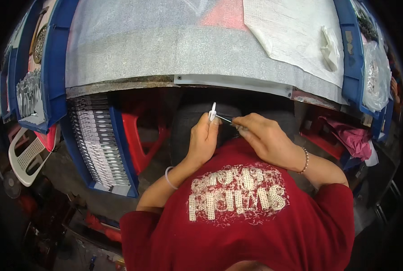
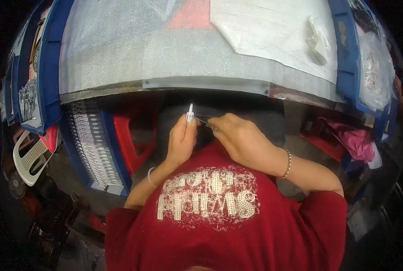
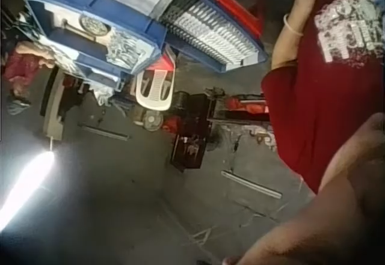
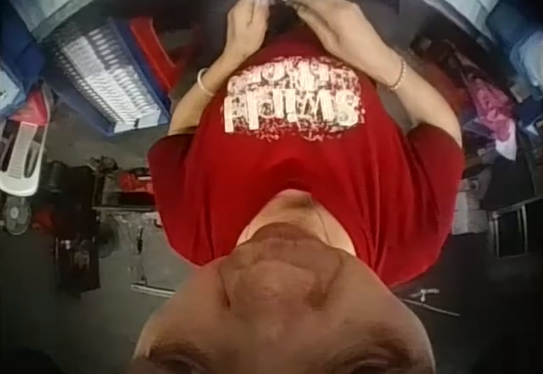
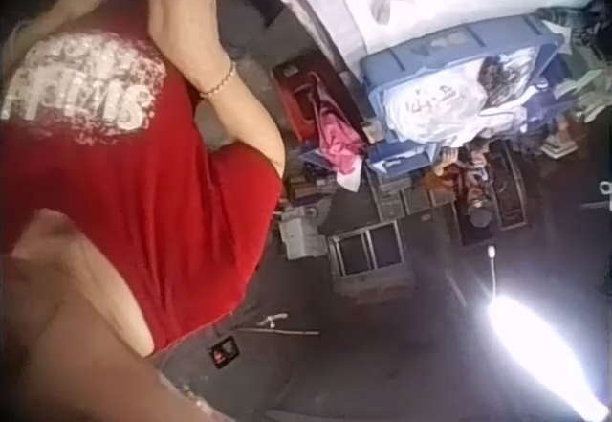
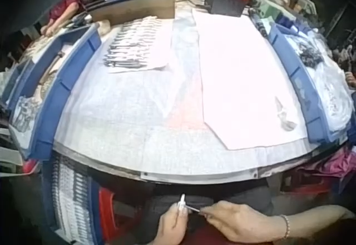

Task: Assembling small white plastic components by tightening screws and wiping them before sorting into a bin.

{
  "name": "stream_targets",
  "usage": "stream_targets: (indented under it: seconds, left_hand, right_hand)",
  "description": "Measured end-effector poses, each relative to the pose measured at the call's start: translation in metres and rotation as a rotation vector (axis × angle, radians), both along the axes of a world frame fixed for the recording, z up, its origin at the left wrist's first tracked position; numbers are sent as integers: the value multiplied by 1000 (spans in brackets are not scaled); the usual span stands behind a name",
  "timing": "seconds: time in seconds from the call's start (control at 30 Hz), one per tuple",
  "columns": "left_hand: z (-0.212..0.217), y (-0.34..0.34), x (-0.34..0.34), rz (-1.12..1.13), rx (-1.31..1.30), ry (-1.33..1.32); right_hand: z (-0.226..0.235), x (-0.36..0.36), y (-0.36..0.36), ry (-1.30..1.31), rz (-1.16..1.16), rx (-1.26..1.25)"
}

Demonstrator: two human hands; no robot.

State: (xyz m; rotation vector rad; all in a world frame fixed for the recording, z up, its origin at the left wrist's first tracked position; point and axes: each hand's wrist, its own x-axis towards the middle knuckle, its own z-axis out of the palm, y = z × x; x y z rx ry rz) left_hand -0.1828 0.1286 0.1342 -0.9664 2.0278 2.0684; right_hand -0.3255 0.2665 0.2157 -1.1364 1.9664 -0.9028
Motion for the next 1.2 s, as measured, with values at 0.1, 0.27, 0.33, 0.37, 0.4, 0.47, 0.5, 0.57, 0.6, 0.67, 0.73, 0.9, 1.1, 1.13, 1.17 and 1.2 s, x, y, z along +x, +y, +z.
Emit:
stream_targets:
  seconds: [0.1,0.27,0.33,0.37,0.4,0.47,0.5,0.57,0.6,0.67,0.73,0.9,1.1,1.13,1.17,1.2]
  left_hand:
    - [2,1,-3,-37,-141,62]
    - [-5,0,-3,-79,-266,96]
    - [-10,0,-3,-120,-342,106]
    - [-12,0,-4,-117,-336,125]
    - [-13,1,-7,-102,-313,141]
    - [-13,2,-6,-65,-248,160]
    - [-12,3,-4,-66,-236,152]
    - [-15,3,-2,-86,-190,143]
    - [-15,3,-5,-77,-205,170]
    - [-17,3,-6,-64,-218,171]
    - [-19,3,-5,-53,-237,176]
    - [-14,-5,-7,-110,-274,116]
    - [-7,-5,-6,23,4,124]
    - [-4,-6,-5,43,148,69]
    - [-1,-7,-4,53,149,69]
    - [1,-10,-4,66,281,12]
  right_hand:
    - [-2,1,-5,53,0,29]
    - [-25,11,-7,266,-18,3]
    - [-31,6,-9,-44,-236,8]
    - [-31,1,-9,32,-133,-26]
    - [-33,-4,-9,111,-38,-52]
    - [-1,-9,-24,254,175,123]
    - [7,-7,-26,468,384,190]
    - [4,-4,-24,749,594,171]
    - [2,-5,-25,746,600,175]
    - [1,-7,-25,562,467,215]
    - [-4,-10,-26,405,366,237]
    - [-29,-4,-26,-480,-235,160]
    - [25,-6,-23,17,162,258]
    - [28,-5,-18,112,198,179]
    - [32,-5,-15,170,226,164]
    - [32,-6,-15,171,234,162]
